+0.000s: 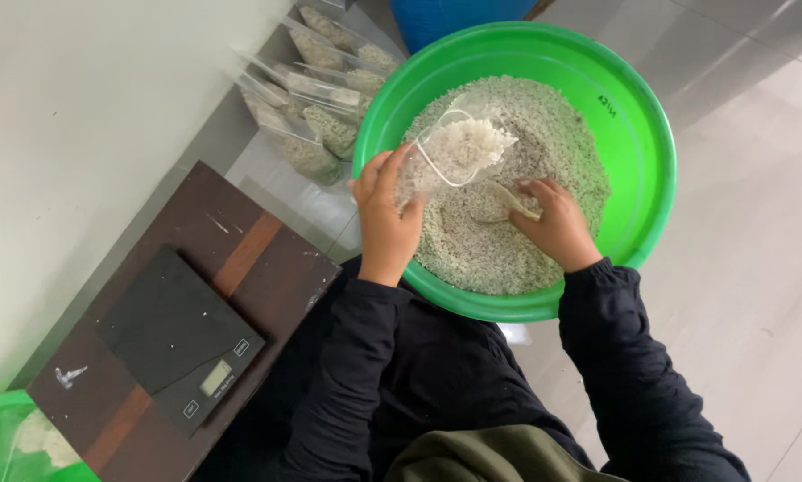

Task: The person scoops grains from a large basin into small plastic bags, weighs each bag on a digital scale, and seals the bags.

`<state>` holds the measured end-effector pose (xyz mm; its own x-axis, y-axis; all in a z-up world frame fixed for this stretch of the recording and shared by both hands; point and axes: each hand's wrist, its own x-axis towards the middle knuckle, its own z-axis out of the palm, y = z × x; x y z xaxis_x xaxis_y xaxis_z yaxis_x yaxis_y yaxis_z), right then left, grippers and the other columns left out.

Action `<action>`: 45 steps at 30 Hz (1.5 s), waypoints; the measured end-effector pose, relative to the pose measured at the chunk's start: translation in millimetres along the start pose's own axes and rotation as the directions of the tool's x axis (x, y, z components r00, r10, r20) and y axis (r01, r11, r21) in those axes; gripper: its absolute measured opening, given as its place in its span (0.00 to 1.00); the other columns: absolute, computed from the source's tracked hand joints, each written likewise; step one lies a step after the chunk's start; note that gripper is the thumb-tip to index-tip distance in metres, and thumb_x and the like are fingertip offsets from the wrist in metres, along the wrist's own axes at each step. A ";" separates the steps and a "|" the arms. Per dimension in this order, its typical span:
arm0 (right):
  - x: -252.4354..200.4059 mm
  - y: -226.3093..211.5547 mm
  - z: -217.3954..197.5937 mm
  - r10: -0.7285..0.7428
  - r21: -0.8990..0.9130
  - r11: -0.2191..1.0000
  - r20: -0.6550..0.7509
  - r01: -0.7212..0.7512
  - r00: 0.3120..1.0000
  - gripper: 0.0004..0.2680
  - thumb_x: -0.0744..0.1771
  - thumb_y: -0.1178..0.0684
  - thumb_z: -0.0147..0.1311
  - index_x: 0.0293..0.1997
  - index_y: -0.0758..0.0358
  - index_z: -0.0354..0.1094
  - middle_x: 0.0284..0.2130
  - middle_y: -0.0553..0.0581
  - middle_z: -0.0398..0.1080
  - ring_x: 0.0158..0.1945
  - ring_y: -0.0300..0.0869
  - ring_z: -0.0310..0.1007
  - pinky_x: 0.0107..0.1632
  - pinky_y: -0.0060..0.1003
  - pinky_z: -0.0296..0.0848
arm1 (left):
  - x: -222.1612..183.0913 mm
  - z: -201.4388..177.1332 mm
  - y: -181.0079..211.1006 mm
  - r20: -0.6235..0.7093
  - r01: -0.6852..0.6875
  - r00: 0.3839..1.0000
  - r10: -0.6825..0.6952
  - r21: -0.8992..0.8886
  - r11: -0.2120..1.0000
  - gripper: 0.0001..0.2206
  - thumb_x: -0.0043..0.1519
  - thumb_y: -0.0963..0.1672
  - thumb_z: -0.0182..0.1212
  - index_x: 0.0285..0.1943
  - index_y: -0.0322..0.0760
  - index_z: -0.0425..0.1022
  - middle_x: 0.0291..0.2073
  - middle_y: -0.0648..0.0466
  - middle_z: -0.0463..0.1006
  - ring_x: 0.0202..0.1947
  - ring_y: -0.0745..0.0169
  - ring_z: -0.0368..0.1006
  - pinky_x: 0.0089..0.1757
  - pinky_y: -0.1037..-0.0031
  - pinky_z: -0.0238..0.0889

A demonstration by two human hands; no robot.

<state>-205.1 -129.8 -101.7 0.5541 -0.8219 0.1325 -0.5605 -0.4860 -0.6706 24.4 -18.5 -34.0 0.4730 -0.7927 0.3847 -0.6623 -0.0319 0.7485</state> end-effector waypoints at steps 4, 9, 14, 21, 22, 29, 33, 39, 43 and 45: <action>-2.0 -43.9 -8.2 -0.025 0.272 0.962 0.060 0.008 0.998 0.21 0.63 0.55 0.62 0.62 0.67 0.63 0.50 0.67 0.69 0.56 0.60 0.69 0.50 0.55 0.73 | -4.3 9.6 -2.9 0.017 0.092 0.996 -0.091 -0.207 0.974 0.28 0.50 0.39 0.70 0.62 0.44 0.70 0.58 0.46 0.69 0.58 0.41 0.65 0.60 0.46 0.48; 0.7 -95.3 -14.9 -0.060 0.573 0.818 0.173 -0.050 0.983 0.34 0.60 0.60 0.66 0.70 0.71 0.43 0.59 0.78 0.57 0.63 0.71 0.56 0.55 0.68 0.67 | -9.2 3.6 40.0 0.281 0.413 0.909 -0.309 -0.711 0.569 0.30 0.57 0.45 0.70 0.69 0.43 0.63 0.58 0.44 0.70 0.58 0.44 0.66 0.58 0.50 0.56; -5.1 -122.5 -11.7 0.017 0.491 0.869 0.081 -0.055 0.997 0.33 0.57 0.50 0.71 0.66 0.64 0.54 0.52 0.71 0.66 0.60 0.64 0.63 0.56 0.61 0.67 | -14.7 28.0 30.1 0.291 0.419 0.901 -0.322 -0.778 0.468 0.30 0.54 0.46 0.74 0.65 0.48 0.64 0.51 0.54 0.73 0.50 0.64 0.68 0.50 0.59 0.66; -8.1 -120.9 -4.9 0.014 0.772 0.636 -0.013 0.001 1.000 0.19 0.57 0.62 0.69 0.52 0.63 0.68 0.41 0.56 0.74 0.48 0.42 0.71 0.56 0.44 0.70 | -20.1 -4.1 22.7 0.322 0.276 0.946 -0.041 -0.729 0.627 0.46 0.46 0.42 0.79 0.74 0.38 0.54 0.63 0.41 0.64 0.68 0.50 0.56 0.66 0.46 0.37; -6.1 -120.3 -2.6 0.005 0.773 0.634 -0.005 0.001 1.000 0.19 0.57 0.62 0.69 0.52 0.63 0.68 0.41 0.56 0.74 0.48 0.42 0.71 0.56 0.44 0.70 | -21.8 -8.2 15.7 0.313 0.272 0.948 -0.048 -0.728 0.629 0.46 0.46 0.42 0.79 0.74 0.38 0.54 0.63 0.41 0.64 0.68 0.50 0.56 0.66 0.46 0.37; 14.2 -137.8 26.0 -0.160 0.813 0.580 0.051 0.052 0.986 0.21 0.56 0.68 0.67 0.54 0.72 0.67 0.49 0.66 0.71 0.56 0.51 0.67 0.56 0.55 0.70 | -31.4 -58.2 -21.4 0.023 0.027 1.000 -0.018 -0.472 0.881 0.35 0.41 0.45 0.82 0.60 0.41 0.74 0.50 0.44 0.79 0.55 0.51 0.73 0.57 0.64 0.64; 32.9 -179.2 46.2 -0.311 0.864 0.495 0.077 0.092 0.947 0.28 0.57 0.71 0.64 0.63 0.68 0.57 0.56 0.62 0.65 0.60 0.47 0.64 0.61 0.49 0.66 | -31.9 -103.6 -21.2 -0.099 0.030 0.993 -0.071 -0.366 0.930 0.33 0.43 0.49 0.81 0.59 0.45 0.75 0.47 0.52 0.81 0.53 0.59 0.75 0.53 0.69 0.67; 45.3 -250.6 86.5 -0.516 0.863 0.472 0.105 0.180 0.850 0.28 0.58 0.70 0.65 0.63 0.69 0.55 0.57 0.63 0.62 0.63 0.47 0.60 0.61 0.46 0.66 | -54.8 -188.8 -33.6 -0.220 0.021 0.973 -0.075 -0.242 0.970 0.33 0.48 0.49 0.79 0.63 0.39 0.72 0.52 0.48 0.78 0.57 0.54 0.72 0.55 0.68 0.65; 43.7 -290.8 147.7 -0.586 0.907 0.399 0.136 0.138 0.799 0.27 0.59 0.70 0.65 0.62 0.71 0.55 0.56 0.64 0.63 0.61 0.45 0.60 0.61 0.46 0.66 | -83.1 -245.6 -53.3 -0.286 0.040 0.953 -0.101 -0.211 0.977 0.32 0.51 0.48 0.77 0.64 0.37 0.70 0.53 0.45 0.77 0.57 0.52 0.71 0.55 0.65 0.65; 43.2 -310.6 174.0 -0.635 0.922 0.371 0.161 0.115 0.756 0.28 0.57 0.68 0.68 0.61 0.71 0.56 0.55 0.62 0.63 0.61 0.44 0.60 0.62 0.45 0.65 | -98.2 -269.5 -74.5 -0.301 0.078 0.943 -0.140 -0.208 0.975 0.32 0.50 0.47 0.78 0.64 0.39 0.70 0.54 0.45 0.77 0.59 0.51 0.69 0.55 0.63 0.64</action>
<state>100.0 37.4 -14.7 0.8735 -0.2651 0.4083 0.4232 -0.0010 -0.9060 183.9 225.8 17.9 0.7140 -0.5597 0.4206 -0.4877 0.0335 0.8724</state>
